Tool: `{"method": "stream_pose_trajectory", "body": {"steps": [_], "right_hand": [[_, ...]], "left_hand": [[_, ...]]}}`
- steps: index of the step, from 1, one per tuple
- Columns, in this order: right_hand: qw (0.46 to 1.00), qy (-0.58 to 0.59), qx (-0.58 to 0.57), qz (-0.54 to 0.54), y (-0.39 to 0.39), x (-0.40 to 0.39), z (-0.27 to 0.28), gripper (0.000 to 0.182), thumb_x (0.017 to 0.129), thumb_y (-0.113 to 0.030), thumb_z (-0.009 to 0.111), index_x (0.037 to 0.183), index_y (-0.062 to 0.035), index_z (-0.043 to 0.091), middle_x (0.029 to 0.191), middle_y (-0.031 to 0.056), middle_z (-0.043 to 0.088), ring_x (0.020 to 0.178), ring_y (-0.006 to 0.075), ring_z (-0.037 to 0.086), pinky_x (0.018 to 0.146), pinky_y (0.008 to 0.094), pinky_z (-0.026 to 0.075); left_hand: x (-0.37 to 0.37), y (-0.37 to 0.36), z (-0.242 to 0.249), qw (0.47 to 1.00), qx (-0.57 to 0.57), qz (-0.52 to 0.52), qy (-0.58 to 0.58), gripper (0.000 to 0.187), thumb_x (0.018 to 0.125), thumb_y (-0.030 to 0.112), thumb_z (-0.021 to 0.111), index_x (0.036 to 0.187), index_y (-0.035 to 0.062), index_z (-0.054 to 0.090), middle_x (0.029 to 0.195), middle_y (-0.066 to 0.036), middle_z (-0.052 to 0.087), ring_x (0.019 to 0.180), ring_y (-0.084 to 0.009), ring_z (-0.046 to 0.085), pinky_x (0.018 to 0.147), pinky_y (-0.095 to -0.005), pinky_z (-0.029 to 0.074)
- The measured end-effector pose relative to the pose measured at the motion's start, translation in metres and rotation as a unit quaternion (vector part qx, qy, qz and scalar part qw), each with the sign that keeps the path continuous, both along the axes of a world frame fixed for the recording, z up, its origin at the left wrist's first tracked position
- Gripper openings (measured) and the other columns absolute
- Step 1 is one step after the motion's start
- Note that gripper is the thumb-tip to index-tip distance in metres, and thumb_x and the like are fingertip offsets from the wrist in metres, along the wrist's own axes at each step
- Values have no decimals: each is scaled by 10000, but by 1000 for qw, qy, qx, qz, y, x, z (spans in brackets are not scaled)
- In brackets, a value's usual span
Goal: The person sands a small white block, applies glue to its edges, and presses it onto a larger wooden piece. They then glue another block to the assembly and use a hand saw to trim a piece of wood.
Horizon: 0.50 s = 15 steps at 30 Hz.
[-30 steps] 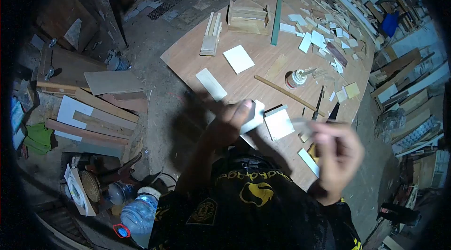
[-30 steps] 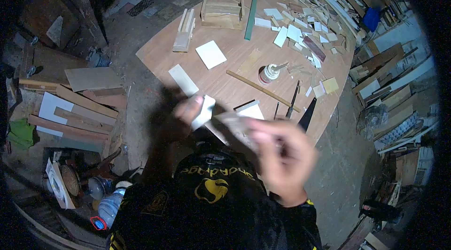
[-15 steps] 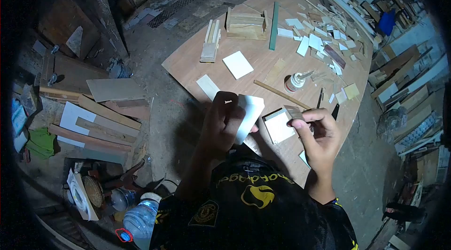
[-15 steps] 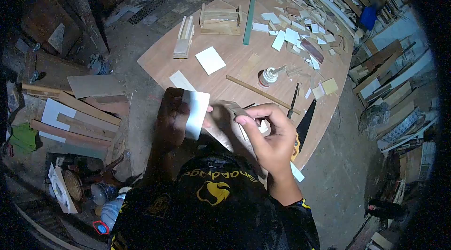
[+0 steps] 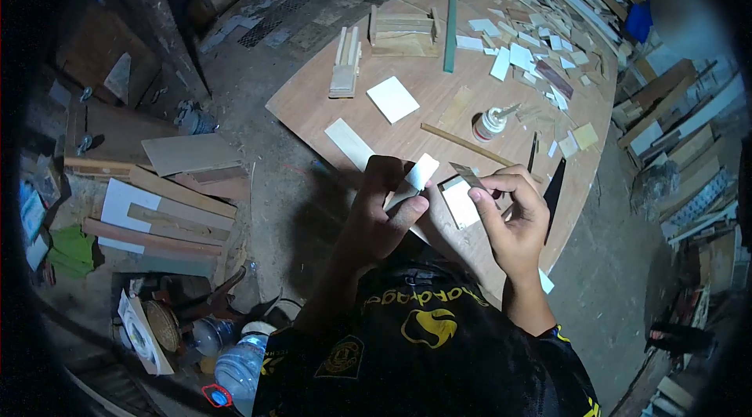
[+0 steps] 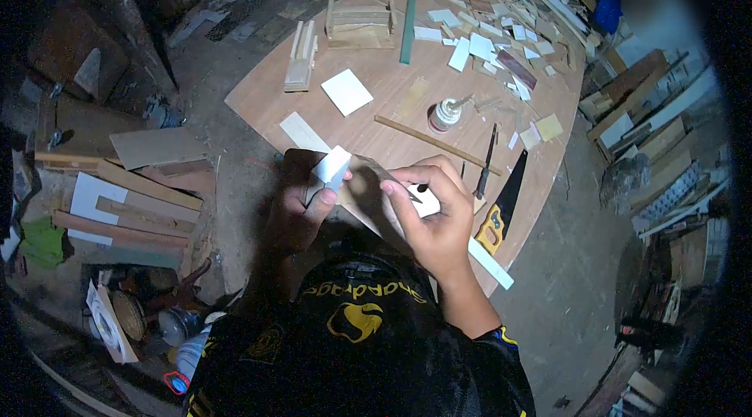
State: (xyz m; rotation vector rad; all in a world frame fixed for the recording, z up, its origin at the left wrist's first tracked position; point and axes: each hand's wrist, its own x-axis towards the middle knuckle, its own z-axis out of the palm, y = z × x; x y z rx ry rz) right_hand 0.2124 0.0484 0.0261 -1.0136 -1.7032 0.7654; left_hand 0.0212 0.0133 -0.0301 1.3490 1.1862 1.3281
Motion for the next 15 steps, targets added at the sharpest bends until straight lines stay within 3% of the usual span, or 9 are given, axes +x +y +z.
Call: {"method": "stream_pose_trajectory", "body": {"steps": [3,5,6,8,9,11,12,14,15], "right_hand": [[999,19,-26,6,2,1,-28,117,789,-36,721,881,13,667,802,77,618,741,156,573,689,259,442],[991,25,-131,-22,4,4,-68,120,807,-69,719,881,9,666,783,44,608,739,125,554,693,252,441],[977,38,-204,-45,2,5,-88,121,815,-86,719,876,4,667,771,24,601,738,108,541,694,250,439],[947,93,-299,-70,-5,20,-168,138,828,-115,713,893,-2,667,756,-5,587,733,80,517,688,234,432],[944,97,-304,-89,-13,34,-203,138,828,-115,713,893,-2,667,756,-5,587,733,80,517,688,234,432],[894,36,-431,-116,-34,63,-259,157,843,-153,699,915,-18,663,759,15,629,656,84,539,620,238,441],[866,63,-476,-138,-43,74,-272,129,851,-142,679,889,-22,654,713,13,604,596,90,524,533,247,427],[752,153,-615,-182,-53,98,-299,100,865,-138,652,851,-40,637,661,11,572,542,94,497,448,252,388],[749,158,-616,-186,-55,108,-308,100,865,-138,652,851,-40,637,661,11,572,542,94,497,448,252,388]], "left_hand": [[12,9,-10,998,-9,-31,-45,372,826,110,646,1122,24,438,1014,-70,492,946,-171,529,851,-339,446],[15,23,-66,998,5,6,62,396,834,133,683,1130,19,446,1046,-86,509,962,-172,536,835,-330,455],[16,28,-98,998,1,-26,58,396,834,133,683,1130,19,446,1046,-86,509,962,-172,536,835,-330,455],[16,29,-164,984,35,-12,176,389,873,203,677,1125,6,456,1029,-95,552,914,-158,555,795,-307,462],[16,28,-188,984,31,-32,173,389,873,203,677,1125,6,456,1029,-95,552,914,-158,555,795,-307,462],[15,20,-219,954,-296,-38,16,382,910,260,644,1119,-4,463,963,-80,589,861,-142,569,763,-290,469],[19,17,-224,954,-298,-42,20,382,910,260,644,1119,-4,463,963,-80,589,861,-142,569,763,-290,469],[27,9,-230,945,-324,-26,-21,400,932,311,617,1122,-7,467,911,-72,609,832,-133,577,744,-274,472],[29,10,-240,945,-326,-31,-18,400,932,311,617,1122,-7,467,911,-72,609,832,-133,577,744,-274,472]]}}
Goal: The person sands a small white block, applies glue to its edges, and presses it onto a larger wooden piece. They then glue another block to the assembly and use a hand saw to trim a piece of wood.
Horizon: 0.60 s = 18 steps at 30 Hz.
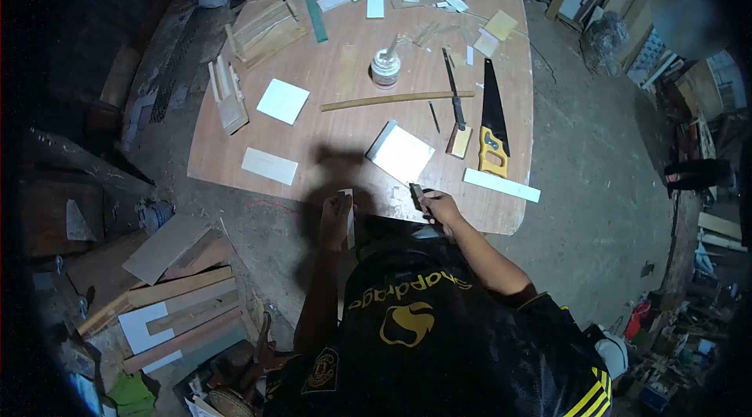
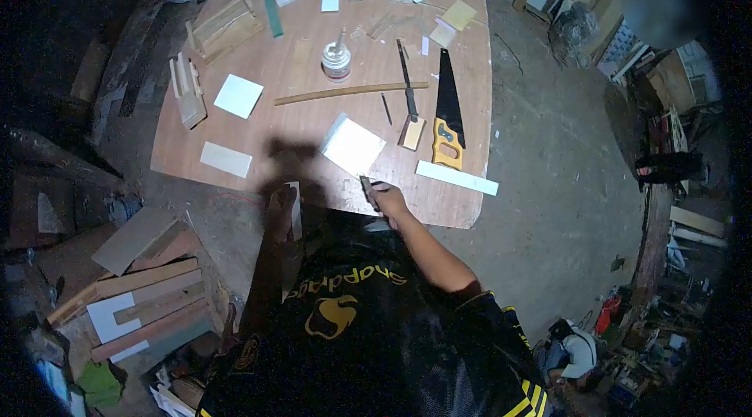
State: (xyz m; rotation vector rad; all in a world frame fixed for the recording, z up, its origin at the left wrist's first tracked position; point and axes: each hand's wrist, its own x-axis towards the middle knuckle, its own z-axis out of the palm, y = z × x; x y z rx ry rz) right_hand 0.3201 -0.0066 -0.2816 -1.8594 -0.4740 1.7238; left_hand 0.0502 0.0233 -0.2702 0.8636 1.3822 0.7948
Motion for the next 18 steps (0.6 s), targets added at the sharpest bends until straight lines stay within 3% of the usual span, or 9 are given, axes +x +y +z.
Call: {"method": "stream_pose_trajectory", "body": {"steps": [2,7,12,13,14,15,16,17,18], "right_hand": [[999,-34,6,-8,-2,16,-13,105,881,-143,623,819,-58,621,633,12,553,498,101,470,393,252,347],[997,-23,22,-67,46,30,-21,84,887,-125,595,868,-49,623,629,10,549,473,101,463,398,248,354],[986,-28,116,-117,103,40,-44,196,855,-110,634,1024,-20,674,706,42,614,535,118,526,455,255,415],[955,-208,194,-88,109,51,-90,272,836,-133,658,1080,-14,673,768,60,658,597,154,574,550,275,471],[920,-328,183,-115,111,52,-82,295,820,-153,655,1085,-26,676,798,88,683,655,188,607,634,290,492],[920,-356,156,-53,109,63,-49,345,804,-213,666,1096,-30,669,936,163,676,812,253,638,725,353,510],[847,-527,70,24,109,63,-28,484,790,-324,687,1181,-49,610,1112,229,597,1010,347,598,842,436,494],[833,-551,20,56,107,66,-20,653,764,-453,703,1262,-72,521,1232,248,492,1127,429,503,927,507,446],[805,-587,9,84,103,70,-25,760,743,-531,706,1315,-106,441,1271,231,447,1139,442,480,934,528,436]], "left_hand": [[2,0,-23,1000,-3,-19,-11,417,929,316,624,1144,-5,466,918,-75,607,843,-140,582,748,-276,473],[26,13,8,1000,4,-22,7,402,936,313,616,1144,0,477,932,-72,608,862,-141,580,766,-282,468],[56,15,23,999,40,19,-10,365,939,299,612,1136,17,492,939,-77,603,878,-139,565,770,-294,467],[58,14,24,998,50,21,-28,334,944,289,600,1123,23,506,929,-72,597,878,-142,558,774,-300,463],[60,12,25,997,60,23,-45,305,950,279,587,1111,29,520,920,-67,591,877,-145,552,778,-306,459],[64,11,38,997,61,38,-39,305,950,279,587,1111,29,520,920,-67,591,877,-145,552,778,-306,459],[67,10,61,997,73,21,4,274,956,268,568,1086,29,534,913,-65,589,877,-148,547,780,-311,453],[69,8,75,996,81,6,48,249,962,257,549,1061,29,548,907,-62,586,877,-150,542,782,-316,448],[69,6,75,993,92,-3,72,230,965,237,523,1032,20,561,892,-62,579,870,-154,537,787,-326,439]]}}
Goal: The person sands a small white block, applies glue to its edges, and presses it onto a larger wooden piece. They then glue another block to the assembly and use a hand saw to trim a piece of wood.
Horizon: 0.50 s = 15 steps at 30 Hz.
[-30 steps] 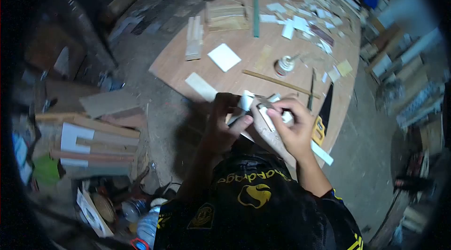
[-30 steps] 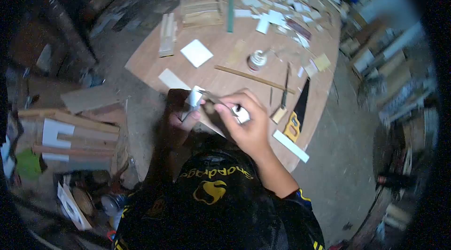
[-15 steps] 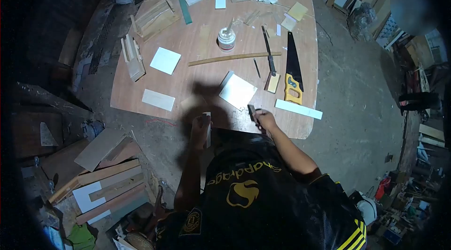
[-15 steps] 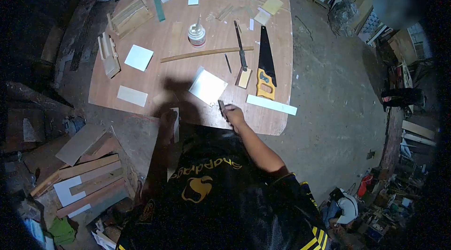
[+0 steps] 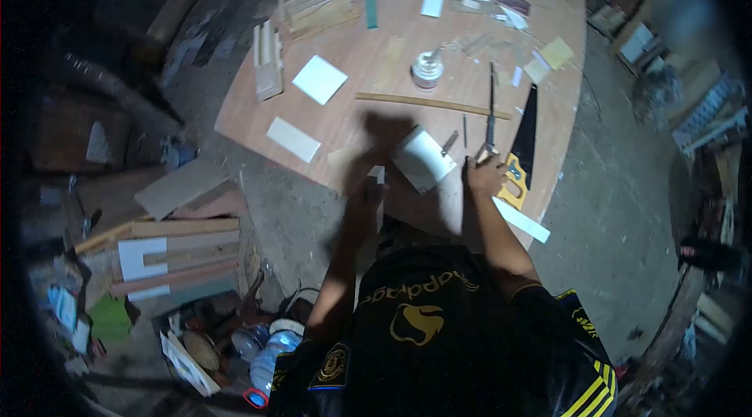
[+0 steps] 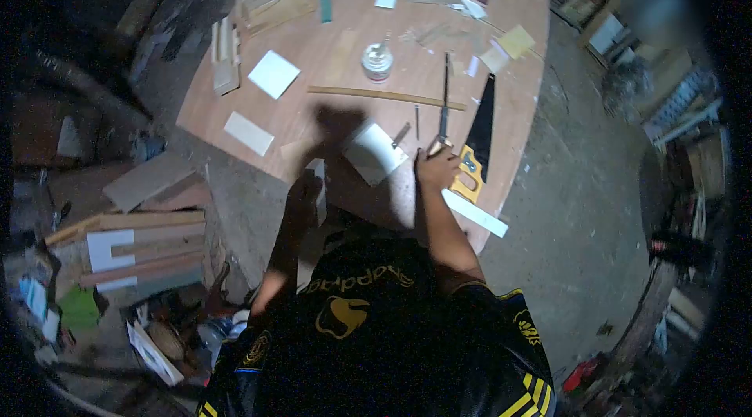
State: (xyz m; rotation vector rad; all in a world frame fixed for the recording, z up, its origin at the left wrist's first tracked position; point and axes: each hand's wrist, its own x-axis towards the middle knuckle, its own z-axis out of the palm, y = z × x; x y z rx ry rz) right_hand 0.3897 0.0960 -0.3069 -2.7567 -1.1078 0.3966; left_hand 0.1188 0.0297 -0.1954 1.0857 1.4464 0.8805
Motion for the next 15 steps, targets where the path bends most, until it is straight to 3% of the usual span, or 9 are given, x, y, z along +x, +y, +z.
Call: {"method": "stream_pose_trajectory", "body": {"steps": [3,4,7,10,12,13,14,15], "right_hand": [[998,8,-58,36,2,11,-3,857,707,-578,728,1335,-127,359,1288,226,406,1162,443,463,925,551,434],[997,15,-68,39,4,12,0,832,714,-556,731,1315,-120,356,1270,222,413,1155,433,462,909,546,444],[996,44,-74,21,12,16,8,717,723,-404,738,1256,-106,361,1261,220,411,1147,438,465,900,529,457],[997,38,-64,26,12,27,2,690,730,-350,720,1258,-104,351,1195,210,470,1113,394,499,899,512,458],[983,166,80,0,6,41,-13,562,747,-343,677,1198,-110,437,960,166,552,967,315,580,819,466,481],[983,165,80,-1,1,48,-11,562,747,-343,677,1198,-110,437,960,166,552,967,315,580,819,466,481],[882,466,34,-64,-4,60,-7,434,763,-328,621,1115,-110,490,875,123,556,876,276,579,756,425,475],[686,717,-11,-122,-10,70,10,325,780,-312,565,1033,-110,544,790,81,561,786,237,578,693,384,469]], "left_hand": [[14,-2,38,998,43,40,0,242,957,223,533,1074,13,560,891,-58,568,869,-151,537,785,-323,443],[13,-2,41,999,21,30,-16,292,947,196,542,1171,10,531,924,-47,565,881,-153,541,792,-321,451],[23,-4,66,991,74,34,-104,368,935,178,553,1252,8,477,973,-58,572,888,-157,543,792,-319,458],[25,-6,75,996,73,8,-44,442,917,192,577,1291,6,434,1023,-99,580,930,-193,553,825,-343,463],[31,-3,82,996,82,20,-13,469,906,210,595,1294,4,432,1051,-118,582,963,-216,557,849,-353,460],[34,-2,87,996,88,31,18,496,895,228,613,1296,2,430,1078,-138,583,996,-238,561,873,-364,458],[37,0,93,996,89,28,16,496,895,228,613,1296,2,430,1078,-138,583,996,-238,561,873,-364,458],[39,3,100,991,125,9,42,516,886,239,630,1298,5,426,1102,-155,585,1018,-261,566,884,-374,457]]}}
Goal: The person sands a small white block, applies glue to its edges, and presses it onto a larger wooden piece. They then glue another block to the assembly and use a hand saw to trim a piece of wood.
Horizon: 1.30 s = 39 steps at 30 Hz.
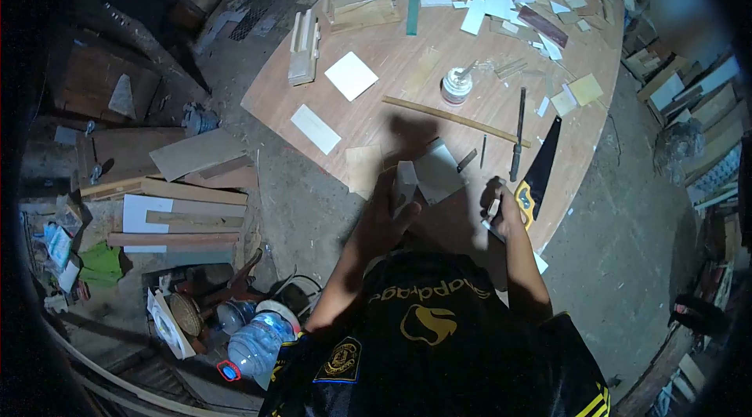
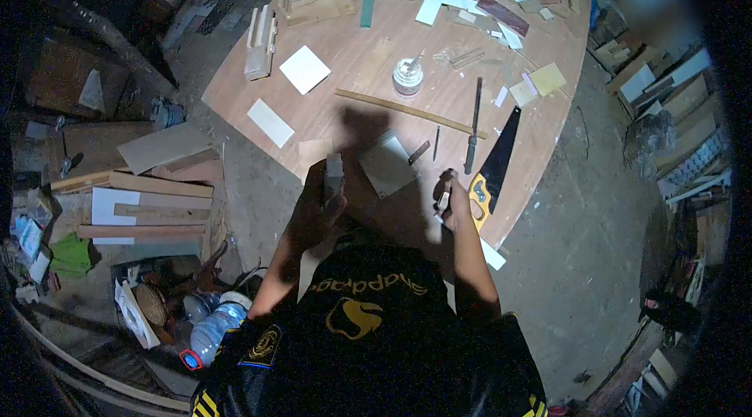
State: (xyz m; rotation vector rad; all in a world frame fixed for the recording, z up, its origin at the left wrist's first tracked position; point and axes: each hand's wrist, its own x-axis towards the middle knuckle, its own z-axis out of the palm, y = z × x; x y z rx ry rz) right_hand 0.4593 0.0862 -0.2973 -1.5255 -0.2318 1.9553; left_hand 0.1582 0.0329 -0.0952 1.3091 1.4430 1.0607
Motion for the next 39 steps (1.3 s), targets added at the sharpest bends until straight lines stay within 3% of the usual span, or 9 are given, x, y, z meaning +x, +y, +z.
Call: {"method": "stream_pose_trajectory", "body": {"steps": [3,10,12,21,24,25,36,37,39], "right_hand": [[994,34,-85,-59,-26,-23,84,178,796,-233,474,882,-122,585,786,32,581,677,199,555,609,305,426],[975,-40,213,-52,-38,-80,259,447,897,-189,489,1316,-32,496,1122,127,563,1021,235,523,896,345,406],[752,-305,554,188,-36,-78,269,467,957,-166,468,1389,5,420,1210,160,488,1119,262,447,982,348,340],[649,-354,656,153,-23,-104,272,384,952,-98,505,1330,-30,517,1067,133,451,976,232,443,902,314,365],[868,-204,446,72,0,-118,260,427,918,-82,559,1344,-88,524,1055,111,447,945,209,452,865,290,384],[722,-363,567,156,6,-114,277,473,898,-98,592,1364,-138,517,1043,84,433,922,181,454,827,264,395],[700,-394,584,117,16,-118,289,418,775,-22,717,1180,-65,622,1080,107,444,860,181,459,753,263,429],[888,-132,437,-43,14,-126,275,329,767,-34,719,1082,-60,628,1054,106,455,806,165,457,708,256,432],[781,-270,562,36,2,-118,274,311,768,-23,704,1066,-55,619,1034,106,462,802,157,459,701,250,432]], "left_hand": [[6,6,13,997,48,-47,24,531,886,246,640,1307,9,418,1144,-193,581,1053,-318,573,889,-395,462],[25,15,20,956,131,-57,256,534,747,274,753,1175,33,544,1007,-193,650,936,-362,643,800,-406,515],[25,20,22,952,152,-67,256,518,711,245,765,1136,33,557,989,-175,647,908,-365,641,777,-414,522],[17,42,57,931,170,-50,318,449,700,221,744,1090,63,586,944,-148,655,839,-350,648,711,-408,527],[27,41,53,933,180,-48,307,415,715,202,731,1079,55,595,937,-150,659,852,-337,653,709,-388,523],[31,39,51,930,241,-39,276,380,724,198,724,1054,56,598,929,-147,657,847,-334,652,711,-386,522],[31,48,47,919,237,-44,312,482,646,233,758,1058,80,561,947,-121,616,883,-333,629,728,-429,517],[28,54,51,912,248,-45,324,493,634,227,763,1059,76,563,952,-124,619,880,-336,630,730,-430,517],[16,69,44,925,205,-55,315,513,630,239,772,1068,73,563,958,-125,621,882,-336,630,734,-432,518]]}}
